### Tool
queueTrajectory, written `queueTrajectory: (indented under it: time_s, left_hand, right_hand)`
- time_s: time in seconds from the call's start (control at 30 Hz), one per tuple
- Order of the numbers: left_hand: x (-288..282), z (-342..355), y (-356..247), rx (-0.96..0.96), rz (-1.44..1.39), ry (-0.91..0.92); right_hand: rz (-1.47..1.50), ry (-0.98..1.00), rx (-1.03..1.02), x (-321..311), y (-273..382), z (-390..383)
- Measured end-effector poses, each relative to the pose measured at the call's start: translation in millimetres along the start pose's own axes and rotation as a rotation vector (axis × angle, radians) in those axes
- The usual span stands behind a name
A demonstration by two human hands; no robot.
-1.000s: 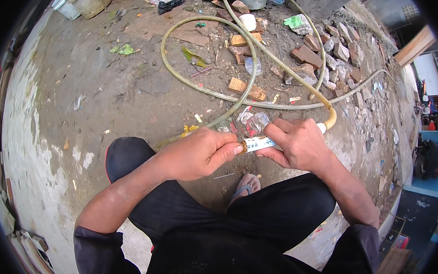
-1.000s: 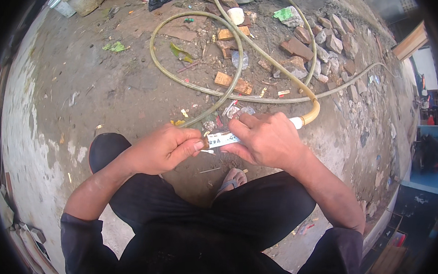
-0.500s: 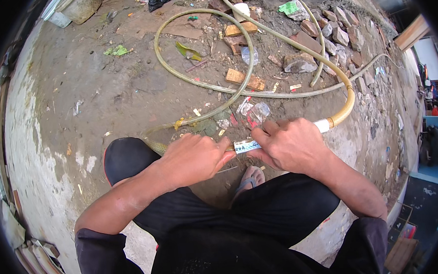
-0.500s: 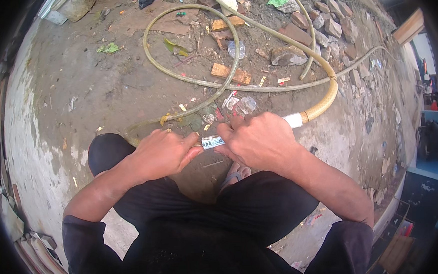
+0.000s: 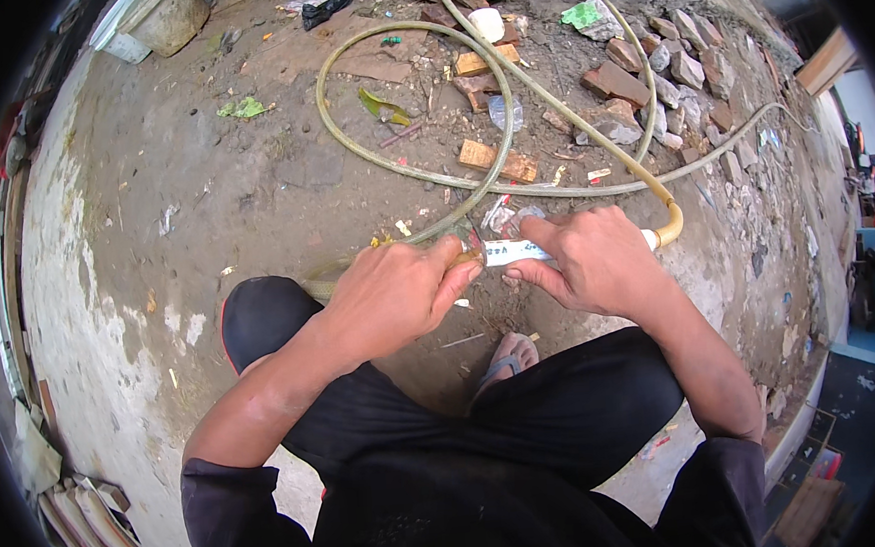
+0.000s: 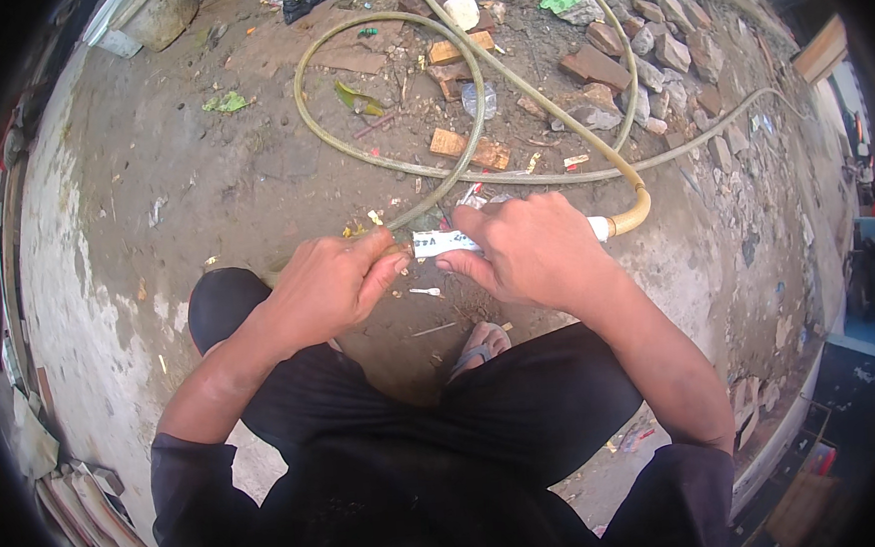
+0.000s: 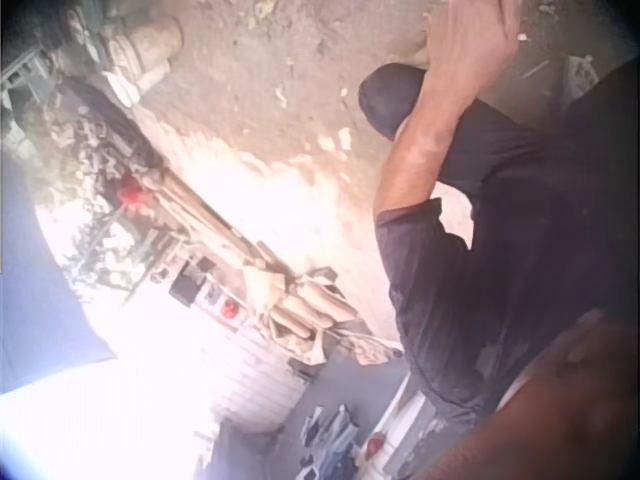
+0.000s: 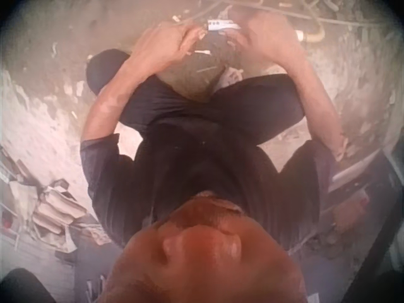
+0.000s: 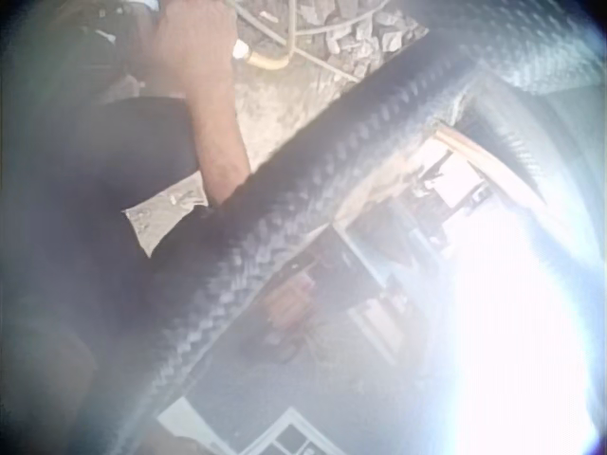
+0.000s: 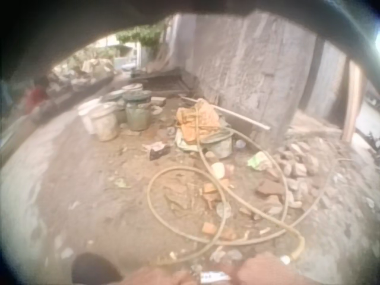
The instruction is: The person uses pliers to cut a black plastic wrap from a hose end. They then remove the wrap and attach a white plastic connector to the hose, securing it by hand.
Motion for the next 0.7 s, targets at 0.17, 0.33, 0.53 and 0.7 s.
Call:
queueTrajectory:
  time_s: [0.17, 0.33, 0.53, 0.7]
  left_hand:
    - [-12.7, 14.6, 20.2, -0.192, -0.905, -0.12]
    - [-23.7, 4.2, 11.2, -0.326, -1.349, 0.058]
    - [-32.6, -4.4, 0.5, -0.337, -1.2, 0.003]
    - [-34.5, -3.6, -4.1, -0.384, -1.008, -0.229]
  right_hand:
    - [0.083, -0.187, 0.0, -16.8, 9.2, 2.5]
    - [0.188, -0.214, 0.007, -26.7, 5.7, -4.1]
    - [0.221, -0.323, -0.097, -35.2, 12.0, -14.0]
    - [0.167, -0.193, -0.032, -38.5, 22.6, -13.5]
Point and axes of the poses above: each hand's wrist, its own z-axis towards the middle knuckle, its own x-axis out of the palm, y = z × x, the point moved 5 cm from there along z, towards the middle knuckle, and after that the axes turned 3 degrees about x, right-handed, at the moved point
